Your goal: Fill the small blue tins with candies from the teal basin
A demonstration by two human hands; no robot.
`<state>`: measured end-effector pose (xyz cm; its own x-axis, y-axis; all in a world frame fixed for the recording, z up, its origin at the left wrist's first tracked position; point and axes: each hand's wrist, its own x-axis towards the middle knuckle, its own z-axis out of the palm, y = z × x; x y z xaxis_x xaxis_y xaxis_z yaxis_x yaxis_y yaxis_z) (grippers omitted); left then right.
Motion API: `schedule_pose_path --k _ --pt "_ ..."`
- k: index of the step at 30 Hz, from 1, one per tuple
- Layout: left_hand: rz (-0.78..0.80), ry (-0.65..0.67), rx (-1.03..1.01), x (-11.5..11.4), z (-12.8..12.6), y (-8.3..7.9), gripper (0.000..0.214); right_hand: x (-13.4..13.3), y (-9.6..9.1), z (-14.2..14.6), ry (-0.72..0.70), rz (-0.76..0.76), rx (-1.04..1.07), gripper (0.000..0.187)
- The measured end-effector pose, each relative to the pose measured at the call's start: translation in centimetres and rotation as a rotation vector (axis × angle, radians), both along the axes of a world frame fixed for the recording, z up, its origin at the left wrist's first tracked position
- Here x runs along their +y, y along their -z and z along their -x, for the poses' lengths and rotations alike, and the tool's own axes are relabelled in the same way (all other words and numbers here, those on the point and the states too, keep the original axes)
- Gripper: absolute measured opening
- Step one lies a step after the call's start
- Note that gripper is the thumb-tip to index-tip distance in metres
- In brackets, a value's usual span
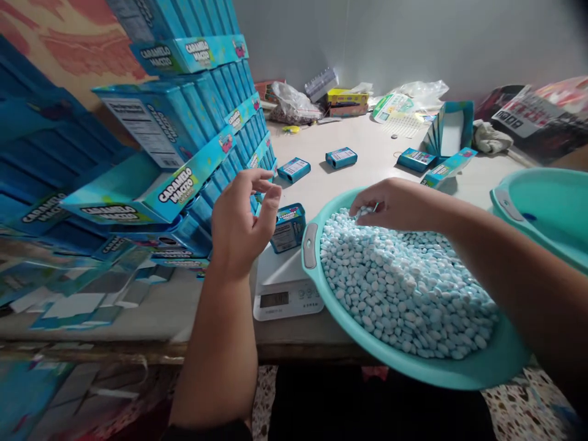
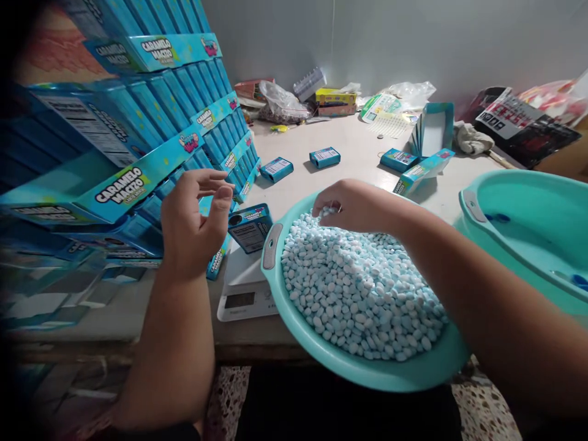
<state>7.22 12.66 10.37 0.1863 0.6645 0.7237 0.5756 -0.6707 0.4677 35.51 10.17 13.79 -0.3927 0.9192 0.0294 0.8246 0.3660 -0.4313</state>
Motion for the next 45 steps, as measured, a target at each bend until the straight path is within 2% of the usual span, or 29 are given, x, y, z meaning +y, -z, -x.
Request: schedule_pose_path --k 6,14,19,22,25,28,30,32,34,37,39,42,45 --pt "-0.061 -0.026 0.041 -0.2 -0.6 -0.1 0.018 -0.5 -0.8 0.0 0.068 -0.052 0.055 0.017" --pt "-0.034 0.007 0.143 0.2 -0.7 -0.1 0.015 -0.7 -0.7 0.2 0.047 -0.054 0.051 0.016" --pt "0.022 0.017 0.187 0.2 -0.3 -0.4 0.022 -0.7 -0.7 0.2 0.044 -0.031 0.045 0.018" --pt "0.074 0.037 0.281 0.1 -0.6 -0.2 0.036 -0.5 -0.5 0.3 0.042 0.012 0.047 0.022" --pt "0.198 -0.032 0.497 0.0 -1.7 0.5 0.052 -0.2 0.0 0.3 0.032 0.046 0.055 0.022" --pt "0.269 -0.135 0.627 0.2 -2.6 1.0 0.052 0.1 0.7 0.2 0.019 0.057 0.092 0.022" --pt "0.245 -0.172 0.653 0.1 -2.8 0.5 0.048 0.2 1.1 0.2 0.002 0.077 0.114 0.021" --pt "0.162 -0.170 0.678 -0.7 -2.5 -1.1 0.043 0.1 1.4 0.1 -0.018 0.083 0.119 0.018" --pt "0.019 -0.152 0.684 -2.2 -1.8 -3.7 0.038 0.0 1.5 0.1 -0.024 0.071 0.119 0.016" --pt "-0.246 -0.164 0.619 -4.5 0.1 -9.0 0.037 -0.2 1.7 0.0 -0.020 0.055 0.122 0.016" --pt "-0.381 -0.209 0.580 -5.2 1.6 -12.8 0.040 -0.2 1.9 -0.1 -0.018 0.045 0.129 0.017" --pt "-0.395 -0.289 0.552 -3.6 3.8 -17.3 0.045 -0.3 2.2 -0.3 -0.026 0.032 0.143 0.017" --pt "-0.275 -0.235 0.517 -0.2 5.8 -19.2 0.043 -0.3 2.2 -0.3 -0.021 0.009 0.162 0.013"
